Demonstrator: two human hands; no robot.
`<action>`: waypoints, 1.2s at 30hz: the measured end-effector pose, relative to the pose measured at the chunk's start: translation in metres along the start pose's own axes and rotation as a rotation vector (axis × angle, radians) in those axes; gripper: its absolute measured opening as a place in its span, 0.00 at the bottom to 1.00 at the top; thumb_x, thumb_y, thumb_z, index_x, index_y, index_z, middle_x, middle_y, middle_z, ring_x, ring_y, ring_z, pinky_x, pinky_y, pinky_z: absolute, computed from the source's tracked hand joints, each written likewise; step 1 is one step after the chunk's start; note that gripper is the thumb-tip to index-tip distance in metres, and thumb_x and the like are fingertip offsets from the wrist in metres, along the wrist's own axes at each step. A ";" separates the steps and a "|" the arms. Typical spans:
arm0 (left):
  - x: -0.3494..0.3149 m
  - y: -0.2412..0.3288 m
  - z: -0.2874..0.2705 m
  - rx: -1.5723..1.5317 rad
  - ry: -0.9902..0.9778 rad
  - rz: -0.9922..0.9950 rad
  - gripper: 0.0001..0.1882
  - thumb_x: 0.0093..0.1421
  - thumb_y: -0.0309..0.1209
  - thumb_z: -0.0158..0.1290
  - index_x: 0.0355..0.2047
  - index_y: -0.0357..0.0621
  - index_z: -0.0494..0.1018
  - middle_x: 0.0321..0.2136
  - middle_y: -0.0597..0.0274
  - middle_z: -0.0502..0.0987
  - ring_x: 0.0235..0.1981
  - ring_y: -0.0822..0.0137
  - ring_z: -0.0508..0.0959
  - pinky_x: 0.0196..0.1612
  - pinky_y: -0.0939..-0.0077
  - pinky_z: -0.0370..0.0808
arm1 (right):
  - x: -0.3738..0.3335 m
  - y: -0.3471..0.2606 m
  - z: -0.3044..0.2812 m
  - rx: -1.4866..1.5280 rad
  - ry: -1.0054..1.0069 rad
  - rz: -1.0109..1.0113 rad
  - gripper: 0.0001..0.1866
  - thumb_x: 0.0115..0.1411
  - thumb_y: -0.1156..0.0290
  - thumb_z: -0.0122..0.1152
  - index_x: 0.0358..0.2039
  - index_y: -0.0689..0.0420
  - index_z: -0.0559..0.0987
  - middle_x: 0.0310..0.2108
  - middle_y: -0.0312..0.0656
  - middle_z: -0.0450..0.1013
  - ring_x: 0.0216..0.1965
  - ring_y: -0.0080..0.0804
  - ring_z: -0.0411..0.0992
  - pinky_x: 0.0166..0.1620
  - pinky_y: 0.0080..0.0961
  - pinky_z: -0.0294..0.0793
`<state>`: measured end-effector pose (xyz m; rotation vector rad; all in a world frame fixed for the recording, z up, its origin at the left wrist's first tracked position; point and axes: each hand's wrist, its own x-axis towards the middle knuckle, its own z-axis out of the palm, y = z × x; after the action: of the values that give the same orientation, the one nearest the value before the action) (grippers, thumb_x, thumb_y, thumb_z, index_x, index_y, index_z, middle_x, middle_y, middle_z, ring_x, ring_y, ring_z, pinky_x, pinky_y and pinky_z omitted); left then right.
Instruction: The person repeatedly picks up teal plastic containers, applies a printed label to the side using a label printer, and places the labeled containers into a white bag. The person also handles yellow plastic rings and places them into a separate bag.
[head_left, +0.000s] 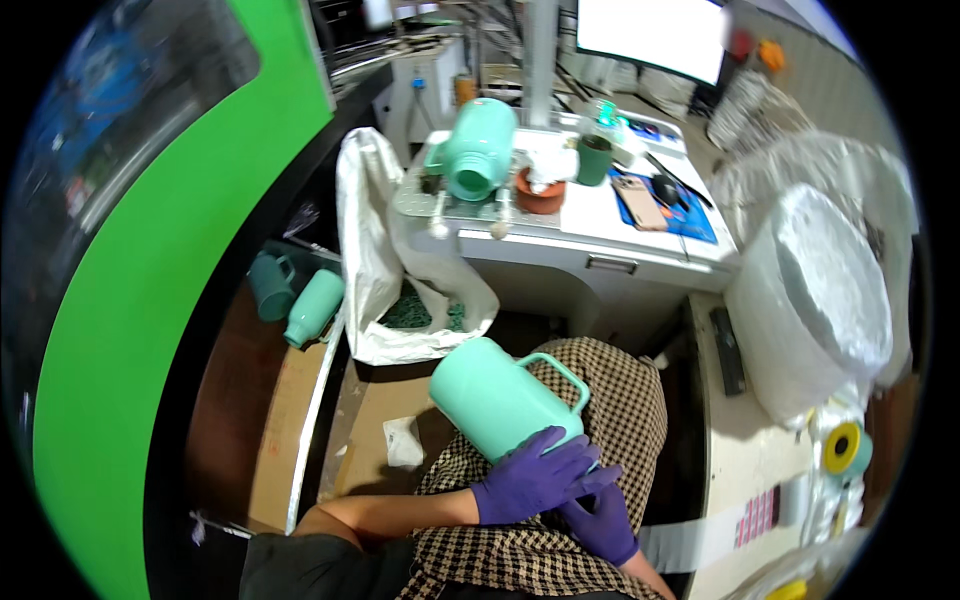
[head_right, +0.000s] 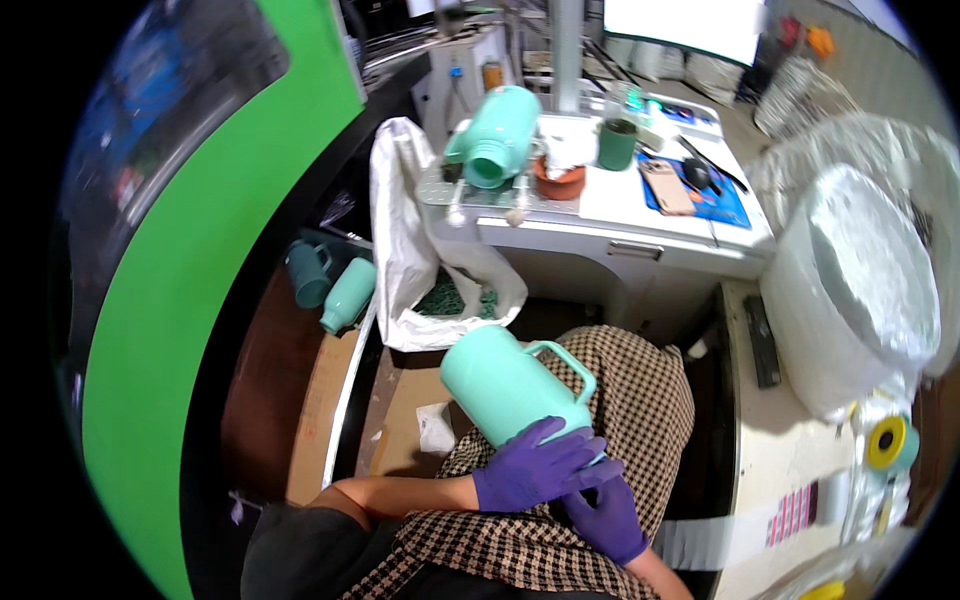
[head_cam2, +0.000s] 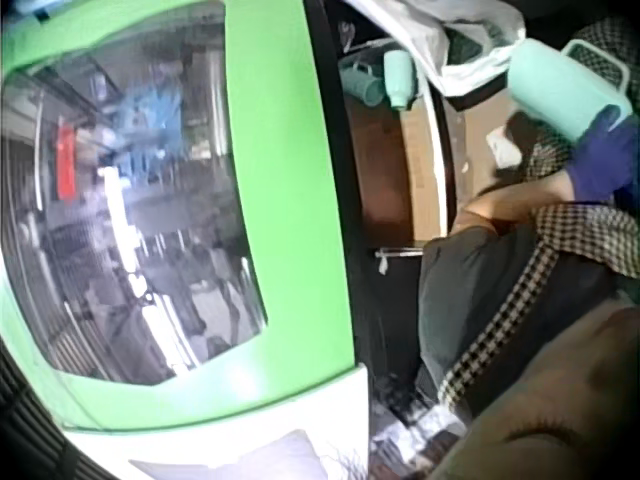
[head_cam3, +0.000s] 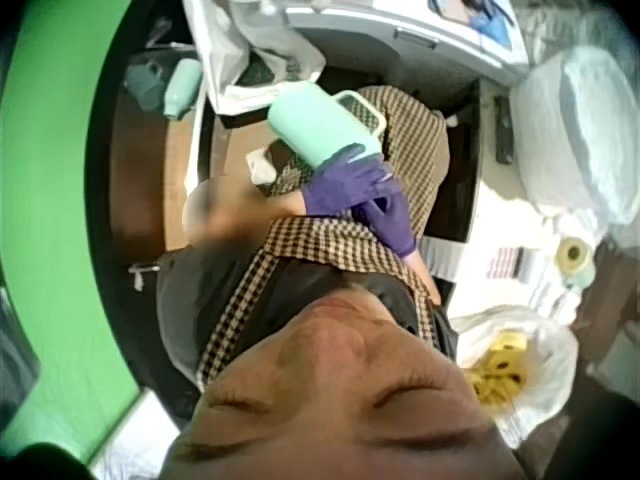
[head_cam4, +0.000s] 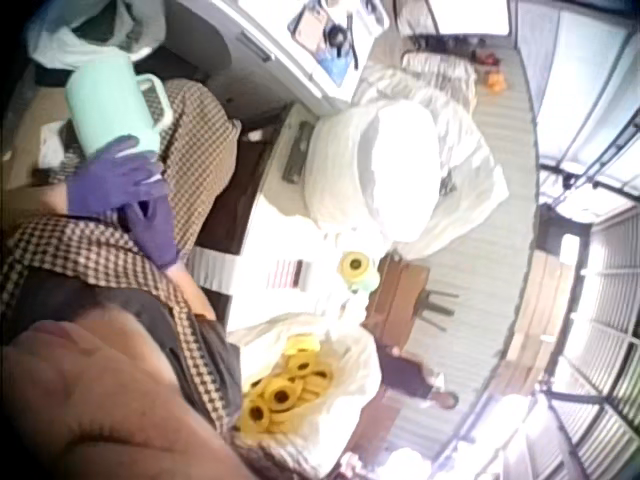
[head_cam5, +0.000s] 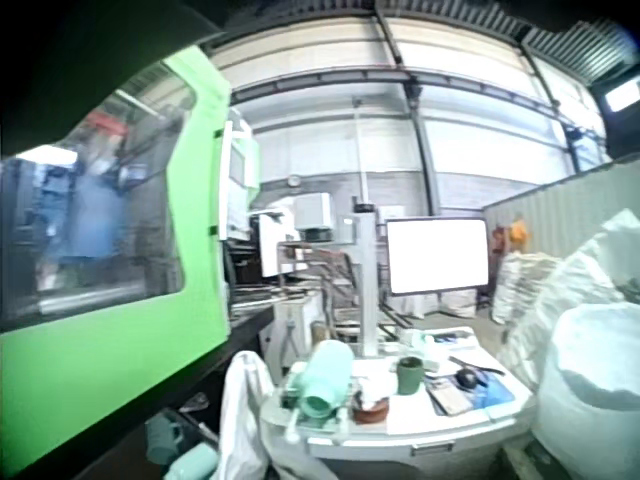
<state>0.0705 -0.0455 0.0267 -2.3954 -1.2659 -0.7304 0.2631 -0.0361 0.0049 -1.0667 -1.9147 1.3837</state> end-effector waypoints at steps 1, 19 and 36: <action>0.001 -0.001 0.001 -0.033 0.012 -0.018 0.30 0.64 0.35 0.49 0.67 0.68 0.65 0.53 0.70 0.76 0.54 0.70 0.77 0.60 0.59 0.68 | -0.001 -0.007 0.007 0.032 0.163 -0.098 0.14 0.56 0.74 0.69 0.41 0.62 0.77 0.36 0.47 0.75 0.34 0.40 0.73 0.39 0.31 0.71; -0.009 -0.010 0.000 -0.082 -0.119 -0.111 0.25 0.64 0.36 0.48 0.63 0.59 0.71 0.54 0.65 0.78 0.56 0.63 0.77 0.65 0.54 0.61 | 0.047 0.044 0.019 0.121 -0.363 -0.316 0.25 0.63 0.67 0.60 0.59 0.62 0.70 0.39 0.46 0.79 0.31 0.32 0.78 0.34 0.27 0.79; -0.096 -0.261 -0.010 -0.047 0.441 -0.478 0.23 0.52 0.21 0.64 0.50 0.36 0.75 0.63 0.43 0.67 0.63 0.43 0.68 0.66 0.52 0.63 | 0.098 -0.097 -0.239 -1.001 0.783 -0.843 0.14 0.57 0.65 0.70 0.44 0.48 0.82 0.46 0.43 0.78 0.40 0.43 0.80 0.41 0.34 0.83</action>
<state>-0.1955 0.0289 -0.0074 -1.8168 -1.6348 -1.3455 0.3723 0.1548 0.1720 -0.7863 -1.9698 -0.4785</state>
